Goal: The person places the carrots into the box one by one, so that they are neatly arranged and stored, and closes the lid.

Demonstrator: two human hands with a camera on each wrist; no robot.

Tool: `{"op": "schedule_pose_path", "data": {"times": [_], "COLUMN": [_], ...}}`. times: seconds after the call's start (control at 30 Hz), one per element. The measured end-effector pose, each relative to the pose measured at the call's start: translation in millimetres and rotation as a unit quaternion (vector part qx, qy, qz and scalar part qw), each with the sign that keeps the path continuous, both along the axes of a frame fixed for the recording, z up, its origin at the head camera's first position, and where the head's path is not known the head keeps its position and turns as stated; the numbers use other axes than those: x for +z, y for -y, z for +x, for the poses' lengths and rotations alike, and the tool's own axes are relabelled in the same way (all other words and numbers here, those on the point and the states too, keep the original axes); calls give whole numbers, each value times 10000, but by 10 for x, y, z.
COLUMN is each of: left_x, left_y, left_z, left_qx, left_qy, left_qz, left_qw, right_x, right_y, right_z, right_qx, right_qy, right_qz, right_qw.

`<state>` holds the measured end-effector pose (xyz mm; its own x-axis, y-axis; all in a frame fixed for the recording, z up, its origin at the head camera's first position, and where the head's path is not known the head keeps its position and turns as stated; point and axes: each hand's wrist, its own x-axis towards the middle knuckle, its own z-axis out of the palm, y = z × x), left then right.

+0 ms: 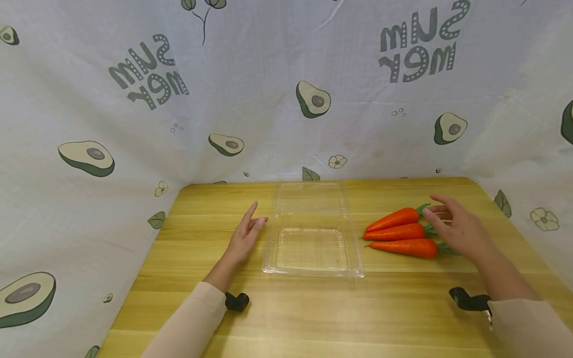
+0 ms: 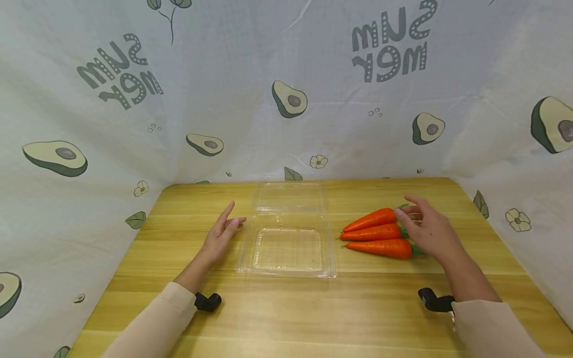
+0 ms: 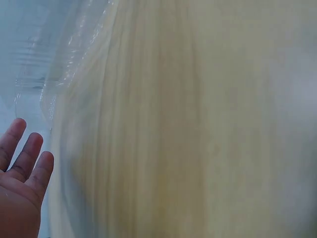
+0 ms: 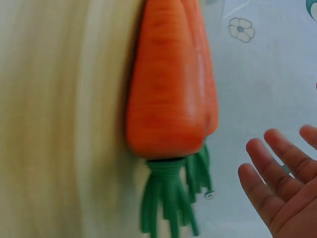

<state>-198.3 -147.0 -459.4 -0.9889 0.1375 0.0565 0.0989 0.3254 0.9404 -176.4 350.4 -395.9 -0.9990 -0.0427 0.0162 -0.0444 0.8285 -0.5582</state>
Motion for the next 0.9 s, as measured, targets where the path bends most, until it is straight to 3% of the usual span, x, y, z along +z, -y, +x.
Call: {"op": "schedule_pose_path", "data": {"times": [0.27,0.5,0.63,0.9], "left_x": [-88,-140,-149,-185], "left_y": [-129,-222,-259,-311], "left_z": [-18,-21,-3,21], "left_qx": [56,-86,-191,-240], "left_qy": [128,251,266,175], "left_qz": [387,875,1061,960], "left_qw": [9992,9958,9938,9949], "right_x": [-173,-304,-344,-372], "right_y": [-46,-65,-81,-43], "right_z": [97,150,166,179], "right_qx": [140,703,775,943], "right_qy": [173,-56,-130,-340], "right_qz": [291,535,730,1119], "right_qw": [9993,9961,9942,9887]}}
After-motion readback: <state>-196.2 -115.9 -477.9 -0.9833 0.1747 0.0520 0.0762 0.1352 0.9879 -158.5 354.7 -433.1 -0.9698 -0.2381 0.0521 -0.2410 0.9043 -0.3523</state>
